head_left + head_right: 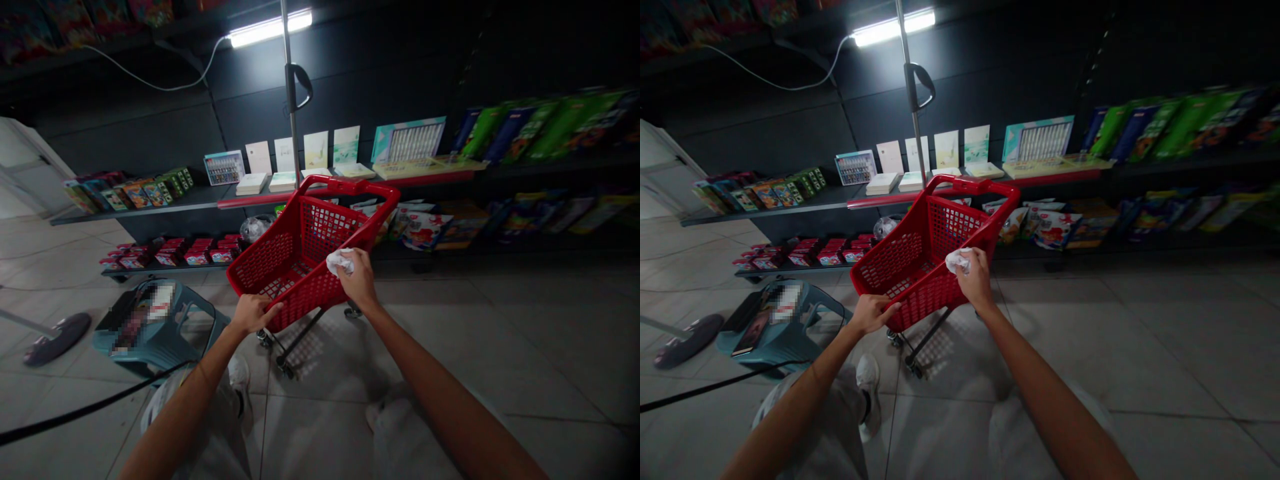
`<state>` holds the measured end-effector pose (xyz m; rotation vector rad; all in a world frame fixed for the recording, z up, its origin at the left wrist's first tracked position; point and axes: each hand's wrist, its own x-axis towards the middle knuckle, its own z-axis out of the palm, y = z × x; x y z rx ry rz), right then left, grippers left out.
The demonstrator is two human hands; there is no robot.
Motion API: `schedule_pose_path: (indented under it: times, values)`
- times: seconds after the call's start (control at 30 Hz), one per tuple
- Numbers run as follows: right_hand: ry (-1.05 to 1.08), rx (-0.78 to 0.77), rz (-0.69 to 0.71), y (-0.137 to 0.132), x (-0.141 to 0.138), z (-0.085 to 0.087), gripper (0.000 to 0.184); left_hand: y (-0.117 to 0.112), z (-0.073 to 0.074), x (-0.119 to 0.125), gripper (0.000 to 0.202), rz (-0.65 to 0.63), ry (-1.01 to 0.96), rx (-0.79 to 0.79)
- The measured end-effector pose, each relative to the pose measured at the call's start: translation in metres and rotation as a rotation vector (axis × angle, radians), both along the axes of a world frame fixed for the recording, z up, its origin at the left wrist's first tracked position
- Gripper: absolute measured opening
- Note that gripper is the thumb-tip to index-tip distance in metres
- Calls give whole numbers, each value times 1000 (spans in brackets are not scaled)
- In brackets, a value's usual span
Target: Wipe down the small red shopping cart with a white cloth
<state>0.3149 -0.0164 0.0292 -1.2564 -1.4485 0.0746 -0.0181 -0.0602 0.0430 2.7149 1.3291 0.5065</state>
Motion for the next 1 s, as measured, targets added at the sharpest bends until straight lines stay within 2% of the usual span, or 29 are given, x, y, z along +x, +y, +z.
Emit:
schedule_pose_path:
  times: [0.2, 0.37, 0.5, 0.67, 0.77, 0.9, 1.0]
  values:
    - [14, -4, 17, -2, -1, 2, 25, 0, 0, 0, 62, 0, -6, -1]
    - [65, -13, 22, -6, -18, -8, 20, 0, -2, 1, 63, 13, -11, -3]
    - [248, -74, -24, -10, -44, -19, 17, 1, -3, 2, 64, 22, -15, -11]
    - [478, -143, -68, -14, -73, -28, 21, 4, -6, 3, 65, 54, -8, -10]
    - [558, -181, -29, -22, -92, -35, 24, 7, -7, 6, 65, 72, 1, 3]
    - [653, -283, 111, -44, -121, -48, 24, 8, -6, 12, 66, 73, 0, 16]
    - [706, -341, 161, -59, -137, -55, 27, 8, -7, 15, 66, 70, -8, 29]
